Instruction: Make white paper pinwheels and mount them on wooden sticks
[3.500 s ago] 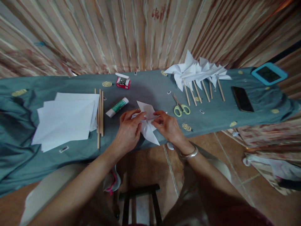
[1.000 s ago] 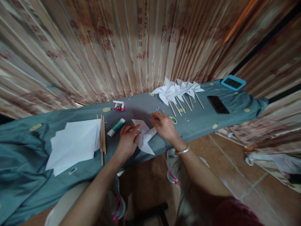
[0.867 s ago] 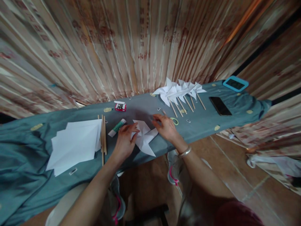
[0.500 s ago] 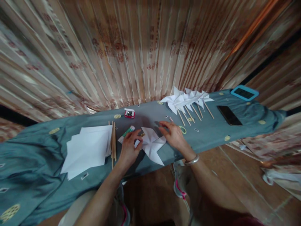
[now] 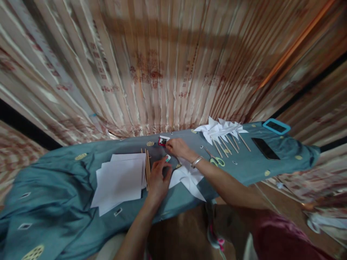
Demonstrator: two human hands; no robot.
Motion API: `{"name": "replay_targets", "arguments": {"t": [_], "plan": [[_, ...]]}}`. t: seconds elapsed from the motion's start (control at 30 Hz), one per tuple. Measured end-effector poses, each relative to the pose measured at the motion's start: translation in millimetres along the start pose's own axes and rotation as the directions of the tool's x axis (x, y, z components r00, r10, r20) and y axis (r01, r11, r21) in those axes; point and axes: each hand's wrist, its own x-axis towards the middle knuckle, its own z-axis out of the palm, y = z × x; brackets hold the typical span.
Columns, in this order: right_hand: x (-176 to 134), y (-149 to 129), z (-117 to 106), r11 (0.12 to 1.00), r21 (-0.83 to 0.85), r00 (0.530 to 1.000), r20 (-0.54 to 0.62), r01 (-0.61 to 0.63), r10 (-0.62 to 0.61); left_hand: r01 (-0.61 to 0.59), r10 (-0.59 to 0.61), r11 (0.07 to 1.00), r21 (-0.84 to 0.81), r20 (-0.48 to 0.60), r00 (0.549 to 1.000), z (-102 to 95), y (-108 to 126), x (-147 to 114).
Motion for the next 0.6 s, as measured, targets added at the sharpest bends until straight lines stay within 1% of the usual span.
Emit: {"name": "replay_targets", "arguments": {"t": [0.1,0.23,0.4,0.6], "plan": [[29,-8,2,0.993,-0.112,0.999,0.028,-0.024,0.028,0.005,-0.005,0.999,-0.037,-0.019,1.0,-5.1,-2,0],[49,-9,5,0.975,-0.221,0.996,0.084,-0.017,0.037,-0.013,0.009,0.997,-0.075,-0.057,0.998,-7.5,-4,-1],[58,-6,3,0.957,-0.289,0.987,0.158,0.015,0.032,0.048,-0.053,0.994,-0.102,-0.046,0.998,-10.3,-1,-2],[60,-8,5,0.948,-0.316,0.983,0.182,0.039,0.02,0.09,-0.094,0.987,-0.132,-0.024,0.995,-13.9,4,-2]]}}
